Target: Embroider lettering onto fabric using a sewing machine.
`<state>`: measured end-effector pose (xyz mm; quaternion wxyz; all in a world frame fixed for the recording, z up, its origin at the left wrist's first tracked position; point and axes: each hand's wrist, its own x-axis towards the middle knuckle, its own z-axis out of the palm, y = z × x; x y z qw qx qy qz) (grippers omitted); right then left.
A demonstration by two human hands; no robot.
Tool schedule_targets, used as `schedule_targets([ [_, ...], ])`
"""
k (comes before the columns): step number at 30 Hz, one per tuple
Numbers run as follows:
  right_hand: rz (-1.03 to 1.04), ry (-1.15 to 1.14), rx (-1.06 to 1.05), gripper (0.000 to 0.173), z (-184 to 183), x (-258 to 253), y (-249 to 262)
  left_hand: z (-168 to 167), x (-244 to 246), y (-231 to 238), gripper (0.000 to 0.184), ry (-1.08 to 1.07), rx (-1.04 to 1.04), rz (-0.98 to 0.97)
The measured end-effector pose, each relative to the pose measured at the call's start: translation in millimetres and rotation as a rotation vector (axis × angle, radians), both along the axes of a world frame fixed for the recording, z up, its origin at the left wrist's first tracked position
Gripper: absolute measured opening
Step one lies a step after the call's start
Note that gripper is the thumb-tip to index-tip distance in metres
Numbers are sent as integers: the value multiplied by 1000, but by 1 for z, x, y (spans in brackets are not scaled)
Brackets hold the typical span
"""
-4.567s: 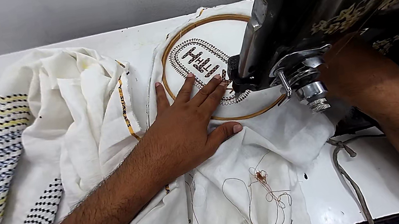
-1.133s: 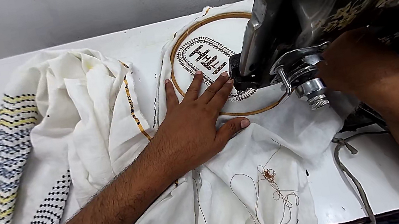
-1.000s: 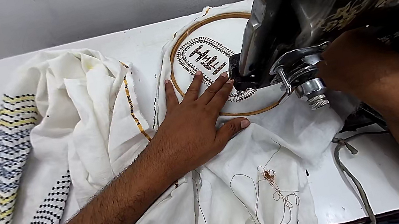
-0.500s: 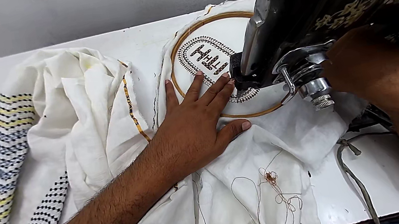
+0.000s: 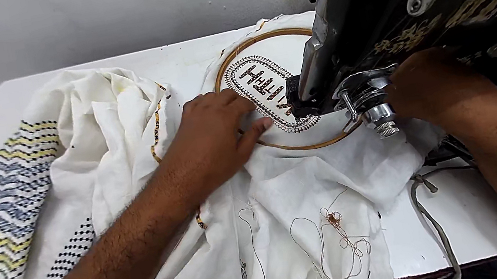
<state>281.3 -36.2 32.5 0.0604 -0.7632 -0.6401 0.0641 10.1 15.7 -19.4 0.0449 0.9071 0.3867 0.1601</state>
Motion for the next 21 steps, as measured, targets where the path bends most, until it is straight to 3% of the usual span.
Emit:
schedule_targets([
  [3, 50, 61, 140, 20, -8, -1, -4, 15, -5, -6, 34, 29, -55, 4],
  [7, 224, 144, 394, 27, -20, -3, -7, 30, -1, -28, 29, 61, -233, -44],
  [9, 195, 168, 306, 28, -13, -11, -11, 31, 1, -34, 31, 34, -313, -114],
  [11, 142, 159, 248, 29, -7, -20, -15, 31, 1, -35, 35, 17, -222, -120],
  [15, 281, 107, 403, 24, -35, -14, -8, 29, -4, -29, 47, 92, -13, -53],
  [18, 302, 90, 345, 25, -57, -11, 5, 24, -6, -33, 75, 245, -99, -56],
  [21, 314, 115, 390, 25, -57, -11, 3, 20, -7, -36, 91, 311, -119, -51],
])
